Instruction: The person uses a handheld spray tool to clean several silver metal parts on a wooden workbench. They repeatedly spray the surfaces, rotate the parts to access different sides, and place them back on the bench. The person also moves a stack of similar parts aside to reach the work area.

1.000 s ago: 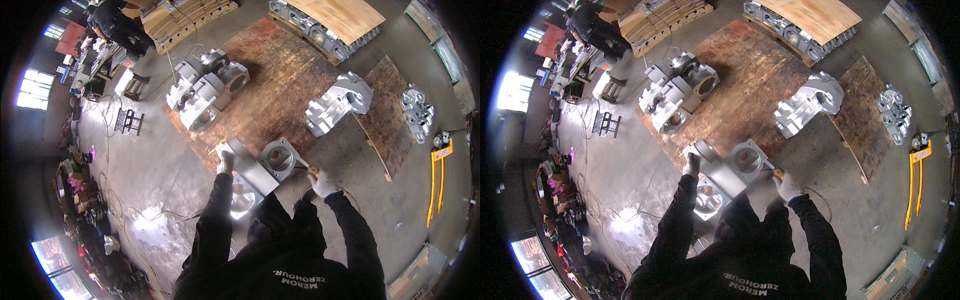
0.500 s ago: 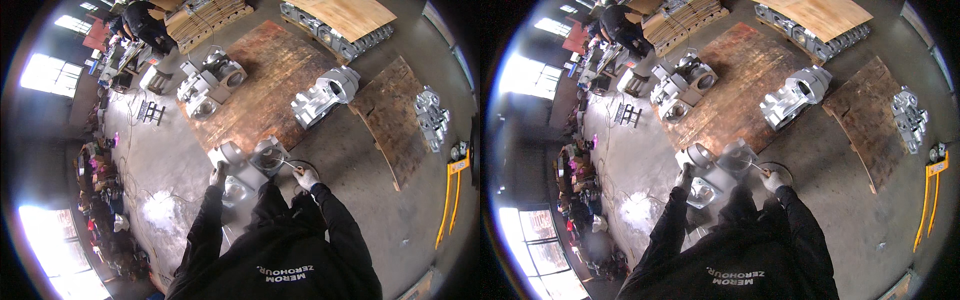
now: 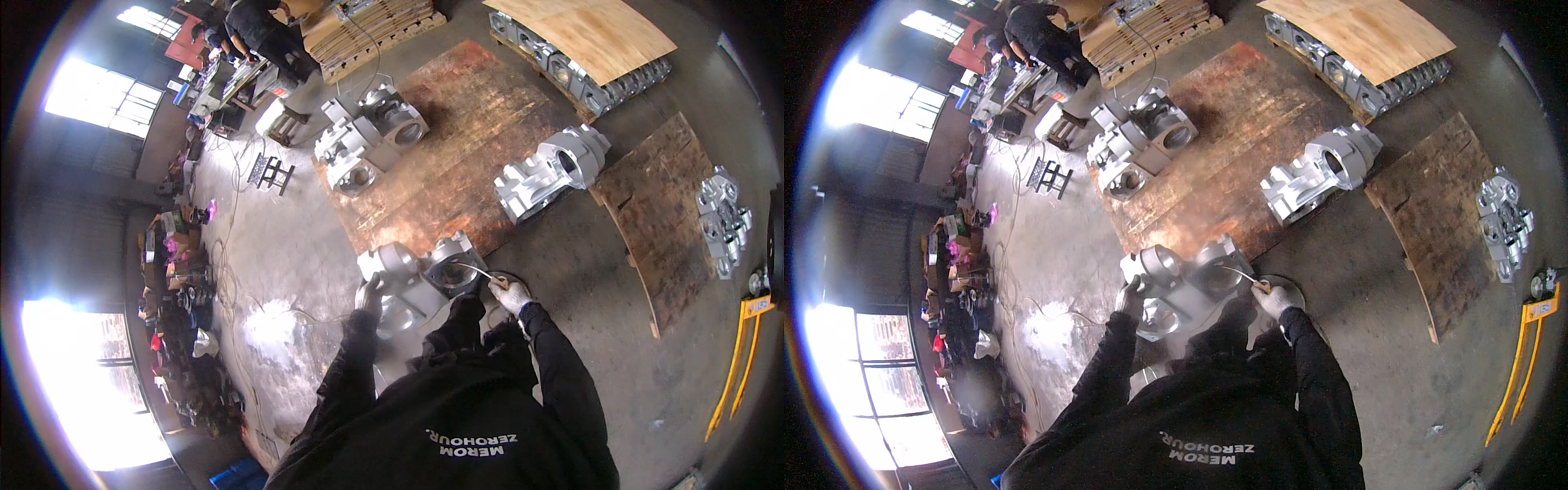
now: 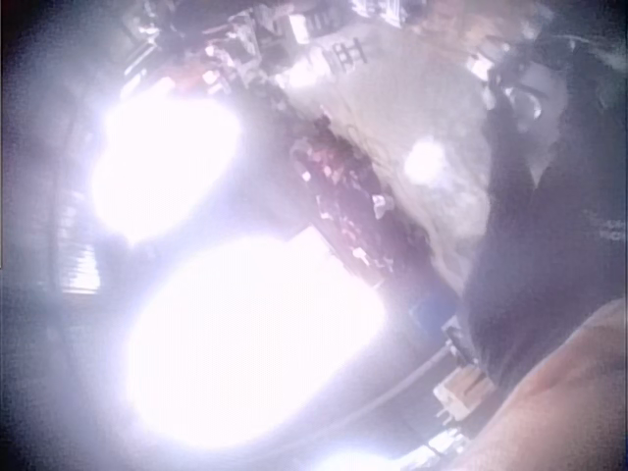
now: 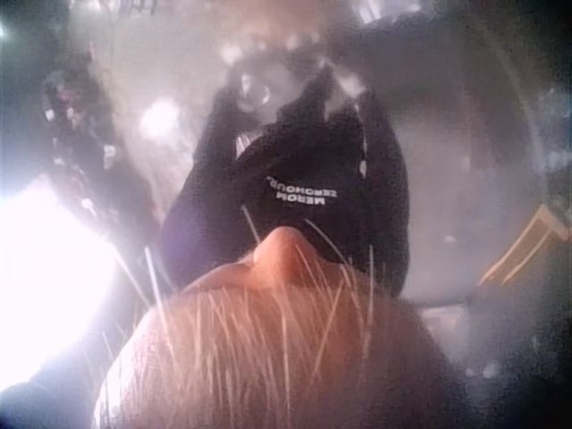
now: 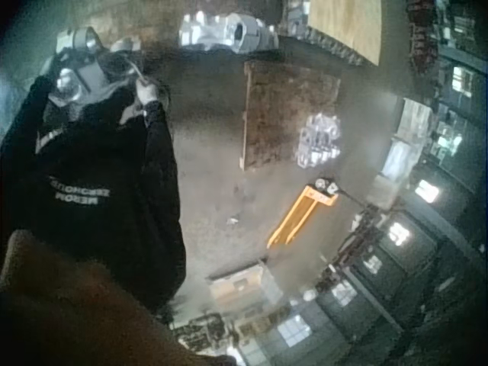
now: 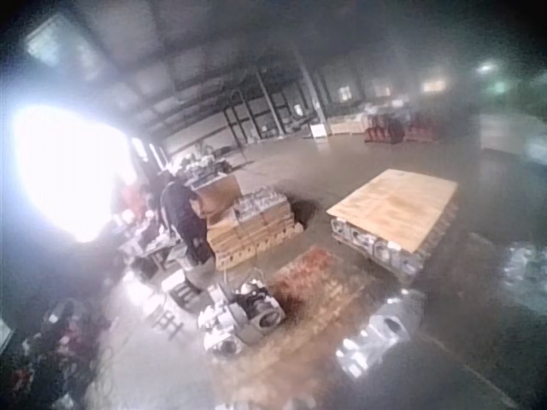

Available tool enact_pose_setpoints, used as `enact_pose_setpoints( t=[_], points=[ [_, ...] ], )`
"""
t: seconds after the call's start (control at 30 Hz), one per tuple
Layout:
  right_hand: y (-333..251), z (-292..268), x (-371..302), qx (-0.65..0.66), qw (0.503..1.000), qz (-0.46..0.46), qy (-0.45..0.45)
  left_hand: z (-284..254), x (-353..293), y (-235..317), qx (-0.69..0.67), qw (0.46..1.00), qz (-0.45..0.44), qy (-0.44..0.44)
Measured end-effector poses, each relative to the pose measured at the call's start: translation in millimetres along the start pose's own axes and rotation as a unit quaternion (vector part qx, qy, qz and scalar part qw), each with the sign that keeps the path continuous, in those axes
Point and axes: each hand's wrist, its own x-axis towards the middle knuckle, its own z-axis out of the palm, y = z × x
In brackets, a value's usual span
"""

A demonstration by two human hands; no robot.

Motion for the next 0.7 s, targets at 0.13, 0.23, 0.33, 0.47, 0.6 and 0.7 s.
enact_pose_setpoints(
  t=[0.13, 0.23, 0.33, 0.47, 0.6, 0.7],
  points=[
    [-36, -9, -45, 0.031, 0.996, -0.056, -0.055, -50, 22, -78, -0.229, 0.945, -0.232, 0.027],
    [-95, -70, -94, 0.019, 0.998, -0.023, -0.057, -45, 29, -97, 0.095, 0.99, -0.1, 0.022],
    [-161, -91, -125, -0.079, 0.994, 0.002, -0.072, -41, 41, -99, -0.106, 0.981, -0.16, 0.04],
    [-212, -74, -107, -0.085, 0.977, -0.188, -0.057, -39, 52, -84, -0.314, 0.93, -0.189, -0.008],
    [-284, -55, -88, -0.338, 0.928, -0.141, -0.071, -37, 58, -62, -0.334, 0.919, -0.212, 0.007],
    [-305, -53, -61, -0.371, 0.918, -0.133, -0.043, -36, 61, -39, -0.341, 0.91, -0.234, 0.014]
  ],
)
